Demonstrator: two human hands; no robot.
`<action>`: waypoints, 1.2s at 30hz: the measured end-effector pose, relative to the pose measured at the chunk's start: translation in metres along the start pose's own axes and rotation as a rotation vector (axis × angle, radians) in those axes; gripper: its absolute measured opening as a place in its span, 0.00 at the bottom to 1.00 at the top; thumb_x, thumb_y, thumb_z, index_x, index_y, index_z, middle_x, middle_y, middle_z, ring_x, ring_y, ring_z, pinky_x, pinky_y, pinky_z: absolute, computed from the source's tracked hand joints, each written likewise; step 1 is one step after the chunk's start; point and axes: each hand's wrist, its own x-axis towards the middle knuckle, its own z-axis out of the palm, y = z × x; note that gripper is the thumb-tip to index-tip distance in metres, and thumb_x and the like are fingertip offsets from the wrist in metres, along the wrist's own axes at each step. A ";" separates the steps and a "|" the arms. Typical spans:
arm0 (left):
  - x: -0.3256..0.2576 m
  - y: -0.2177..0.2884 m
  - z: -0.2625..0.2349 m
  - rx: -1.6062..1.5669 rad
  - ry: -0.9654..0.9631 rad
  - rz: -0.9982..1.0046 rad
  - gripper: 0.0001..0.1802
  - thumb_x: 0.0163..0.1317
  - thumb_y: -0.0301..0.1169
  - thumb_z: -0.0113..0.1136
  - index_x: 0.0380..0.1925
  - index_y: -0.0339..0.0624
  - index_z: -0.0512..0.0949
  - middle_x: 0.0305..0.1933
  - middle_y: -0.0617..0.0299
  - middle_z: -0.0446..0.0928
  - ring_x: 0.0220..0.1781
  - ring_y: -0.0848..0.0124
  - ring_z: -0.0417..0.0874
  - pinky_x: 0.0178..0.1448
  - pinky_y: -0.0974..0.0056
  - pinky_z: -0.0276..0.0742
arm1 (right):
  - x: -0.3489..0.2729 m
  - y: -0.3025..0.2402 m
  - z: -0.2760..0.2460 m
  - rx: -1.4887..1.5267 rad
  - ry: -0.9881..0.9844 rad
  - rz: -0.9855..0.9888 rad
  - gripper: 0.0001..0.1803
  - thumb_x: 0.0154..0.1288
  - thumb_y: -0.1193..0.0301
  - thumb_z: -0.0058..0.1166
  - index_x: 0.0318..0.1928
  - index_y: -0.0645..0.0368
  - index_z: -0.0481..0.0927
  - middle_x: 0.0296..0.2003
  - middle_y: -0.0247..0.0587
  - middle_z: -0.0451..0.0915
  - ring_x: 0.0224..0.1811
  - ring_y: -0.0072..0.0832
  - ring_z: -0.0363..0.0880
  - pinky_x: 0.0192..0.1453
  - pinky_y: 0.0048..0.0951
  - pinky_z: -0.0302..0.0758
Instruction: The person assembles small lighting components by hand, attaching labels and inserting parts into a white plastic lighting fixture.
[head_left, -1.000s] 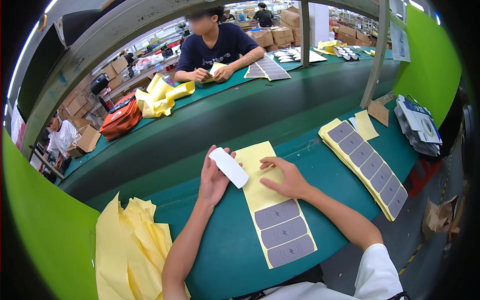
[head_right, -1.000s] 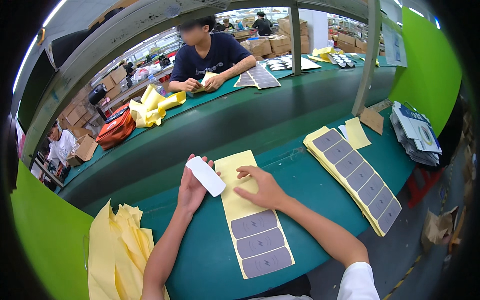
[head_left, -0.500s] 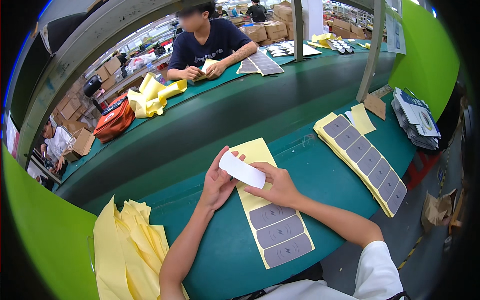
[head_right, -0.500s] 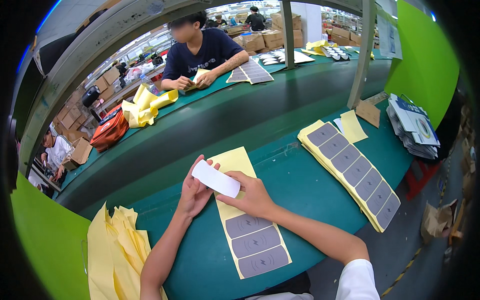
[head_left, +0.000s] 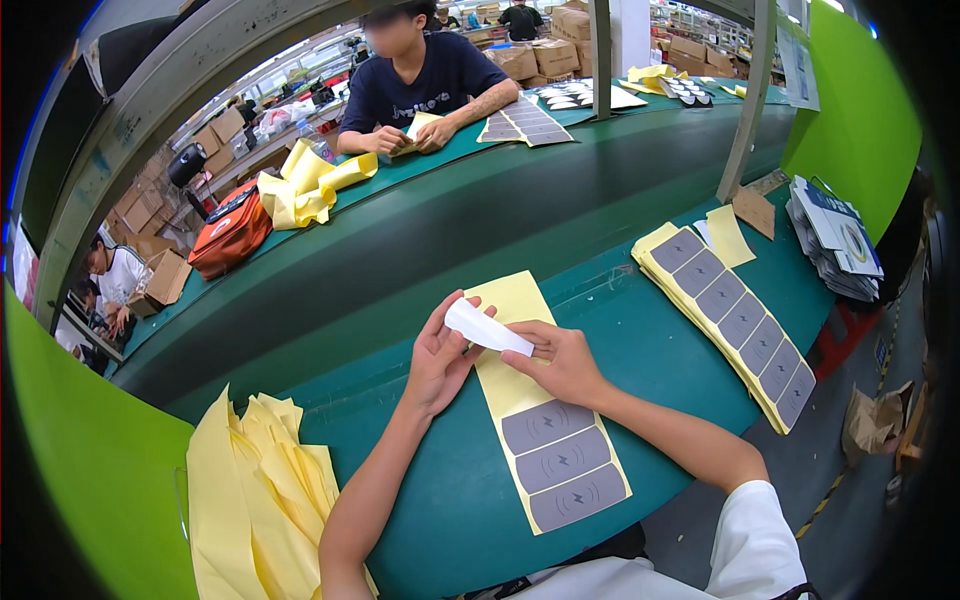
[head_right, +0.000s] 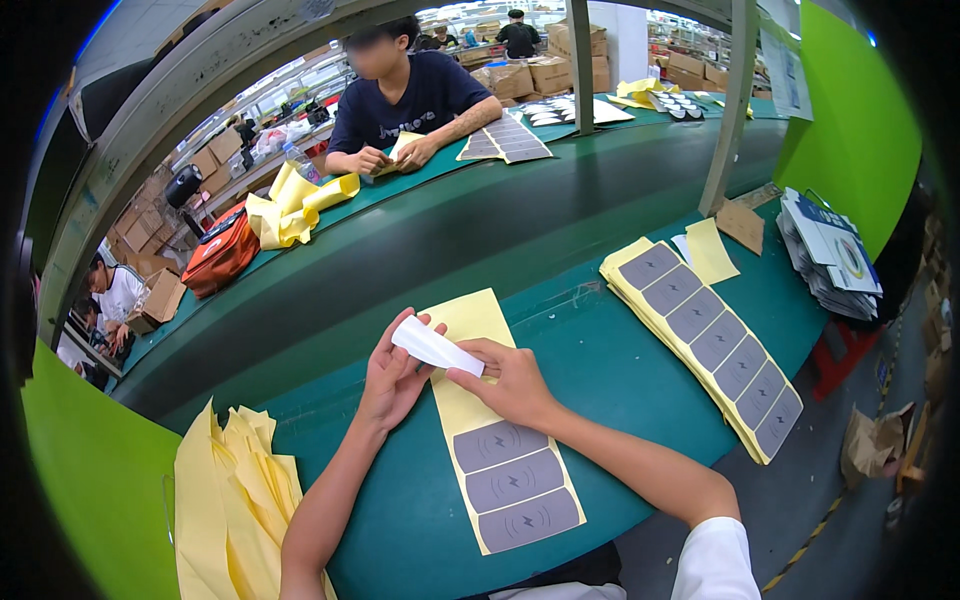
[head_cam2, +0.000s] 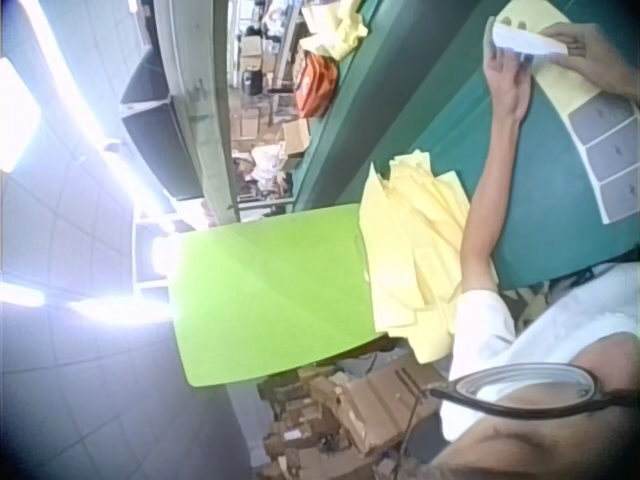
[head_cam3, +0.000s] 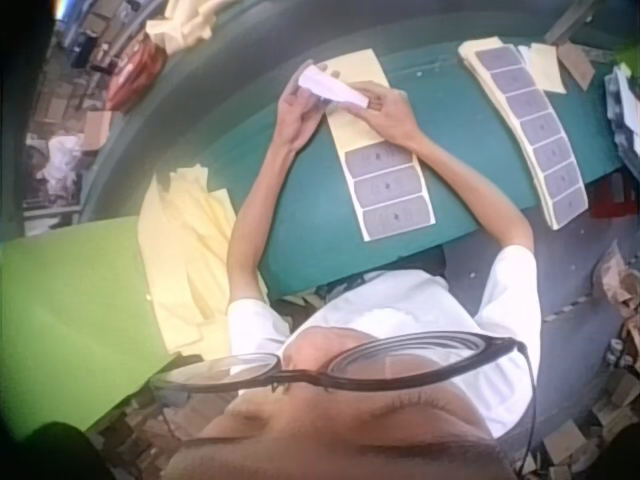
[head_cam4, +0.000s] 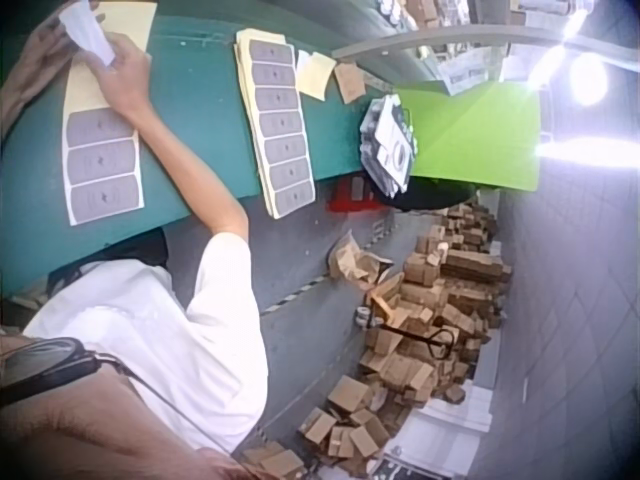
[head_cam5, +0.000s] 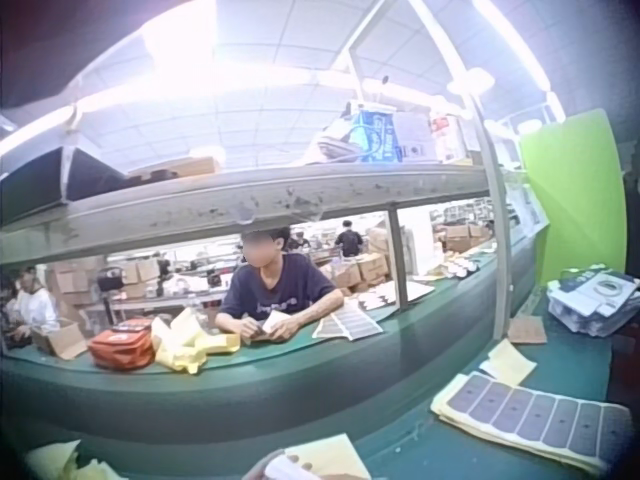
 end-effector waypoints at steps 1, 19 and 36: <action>0.000 0.000 0.000 0.005 0.006 -0.003 0.36 0.66 0.33 0.61 0.70 0.42 0.56 0.70 0.55 0.63 0.73 0.57 0.63 0.74 0.51 0.62 | 0.000 0.002 0.000 0.018 0.018 -0.004 0.23 0.61 0.67 0.65 0.53 0.69 0.78 0.44 0.51 0.84 0.46 0.30 0.85 0.52 0.27 0.80; 0.014 -0.017 0.001 0.110 0.429 -0.085 0.18 0.76 0.37 0.39 0.50 0.28 0.67 0.42 0.43 0.78 0.43 0.60 0.84 0.49 0.60 0.83 | 0.015 0.022 -0.022 -0.084 0.126 -0.083 0.25 0.55 0.72 0.70 0.50 0.71 0.77 0.44 0.49 0.84 0.48 0.28 0.83 0.52 0.29 0.81; -0.269 0.151 0.189 1.268 -0.749 -1.007 0.12 0.65 0.33 0.48 0.36 0.36 0.77 0.40 0.46 0.79 0.43 0.59 0.83 0.49 0.59 0.79 | 0.018 0.017 -0.011 -0.080 0.161 -0.029 0.27 0.57 0.70 0.69 0.53 0.69 0.74 0.48 0.51 0.80 0.52 0.31 0.81 0.55 0.29 0.79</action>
